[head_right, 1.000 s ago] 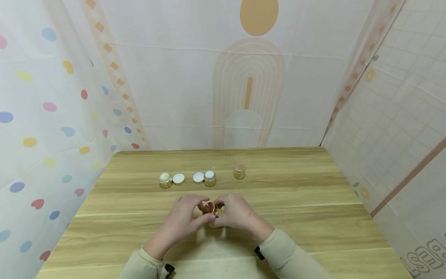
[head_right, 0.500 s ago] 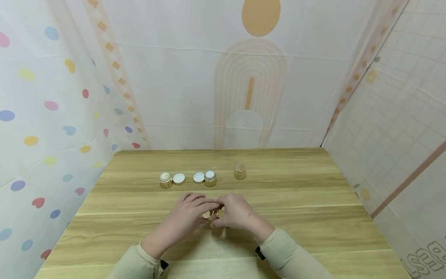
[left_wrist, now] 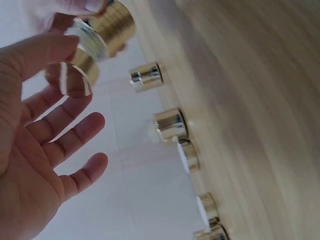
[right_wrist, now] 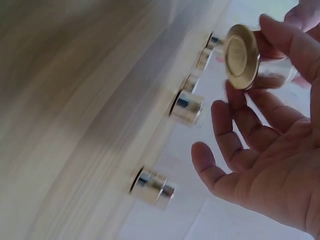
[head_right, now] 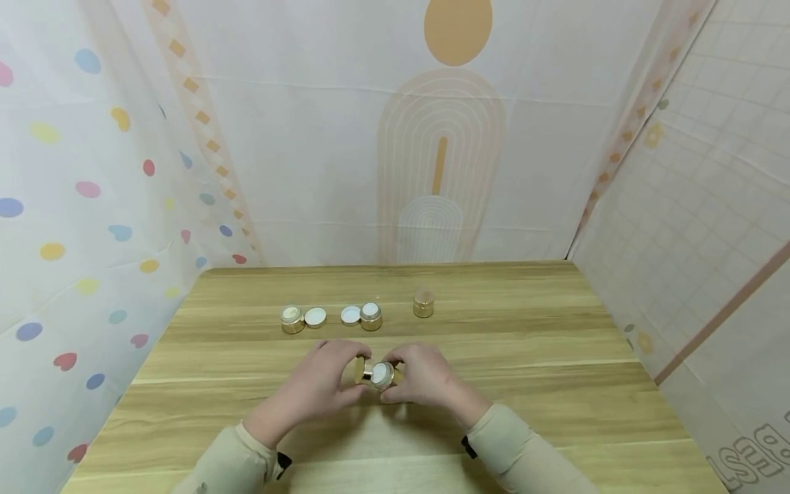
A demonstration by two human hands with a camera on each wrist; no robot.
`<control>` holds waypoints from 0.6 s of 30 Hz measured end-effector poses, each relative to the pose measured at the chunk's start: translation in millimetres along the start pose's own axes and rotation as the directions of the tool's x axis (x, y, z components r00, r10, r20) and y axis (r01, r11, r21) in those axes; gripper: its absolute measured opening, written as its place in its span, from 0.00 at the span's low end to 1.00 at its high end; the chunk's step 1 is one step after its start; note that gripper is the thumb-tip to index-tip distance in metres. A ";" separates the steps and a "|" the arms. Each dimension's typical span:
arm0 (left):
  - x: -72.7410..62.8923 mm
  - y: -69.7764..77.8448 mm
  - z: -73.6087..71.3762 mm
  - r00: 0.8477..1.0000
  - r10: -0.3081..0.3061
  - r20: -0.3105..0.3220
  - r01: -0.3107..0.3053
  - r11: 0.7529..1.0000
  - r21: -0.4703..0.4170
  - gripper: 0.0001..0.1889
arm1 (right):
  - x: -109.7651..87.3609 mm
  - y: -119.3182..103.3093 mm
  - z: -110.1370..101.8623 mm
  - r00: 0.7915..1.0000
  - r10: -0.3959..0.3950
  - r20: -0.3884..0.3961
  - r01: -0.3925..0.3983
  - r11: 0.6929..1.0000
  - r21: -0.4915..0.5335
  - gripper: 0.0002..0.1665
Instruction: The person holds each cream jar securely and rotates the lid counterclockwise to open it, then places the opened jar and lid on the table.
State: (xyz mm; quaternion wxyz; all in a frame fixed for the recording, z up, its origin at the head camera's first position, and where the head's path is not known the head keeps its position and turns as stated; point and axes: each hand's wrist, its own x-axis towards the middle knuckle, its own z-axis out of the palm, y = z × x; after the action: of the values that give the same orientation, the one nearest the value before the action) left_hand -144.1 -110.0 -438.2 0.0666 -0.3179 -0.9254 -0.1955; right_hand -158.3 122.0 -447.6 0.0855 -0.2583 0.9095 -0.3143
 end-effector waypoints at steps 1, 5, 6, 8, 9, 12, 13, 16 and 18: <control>-0.1 -2.8 1.1 1.000 -0.012 -0.007 0.012 1.000 -0.024 0.28 | -0.9 2.3 -1.4 1.000 0.002 -0.007 -0.002 1.000 0.003 0.25; 1.9 -11.9 4.7 0.998 -0.042 -0.051 0.038 0.996 -0.077 0.29 | -4.0 15.1 -8.8 1.000 0.025 -0.016 -0.025 1.000 0.014 0.25; 3.4 -13.5 5.4 0.997 -0.048 -0.059 0.043 0.995 -0.085 0.28 | -4.2 18.8 -10.7 0.999 0.037 -0.015 -0.037 0.999 0.010 0.25; 7.5 -15.8 7.6 0.995 -0.064 -0.070 0.057 0.994 -0.088 0.27 | -3.2 26.4 -14.5 0.997 0.072 -0.014 -0.072 0.997 -0.004 0.26; 10.1 -16.0 8.6 0.995 -0.076 -0.070 0.070 0.993 -0.090 0.27 | -2.0 30.0 -16.6 0.996 0.089 -0.015 -0.089 0.996 -0.013 0.27; 20.5 -15.2 15.2 0.992 -0.115 -0.043 0.110 0.990 -0.092 0.25 | 4.5 40.4 -22.6 0.988 0.150 -0.026 -0.150 0.988 -0.025 0.30; 24.6 -14.2 18.5 0.992 -0.126 -0.031 0.123 0.988 -0.088 0.25 | 7.5 43.8 -24.6 0.985 0.166 -0.036 -0.167 0.986 -0.028 0.30; 38.7 -8.4 29.5 0.987 -0.158 0.006 0.158 0.985 -0.070 0.25 | 17.3 54.6 -30.2 0.976 0.207 -0.062 -0.208 0.978 -0.017 0.31; 48.9 -3.0 36.6 0.984 -0.176 0.019 0.177 0.983 -0.048 0.24 | 24.4 62.0 -32.8 0.971 0.226 -0.082 -0.227 0.974 -0.010 0.29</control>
State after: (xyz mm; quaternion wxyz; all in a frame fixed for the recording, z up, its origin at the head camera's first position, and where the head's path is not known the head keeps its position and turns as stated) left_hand -184.5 -69.8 -460.5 0.0346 -0.2375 -0.9452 -0.2213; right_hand -215.3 168.0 -459.8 0.0818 -0.1409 0.9387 -0.3037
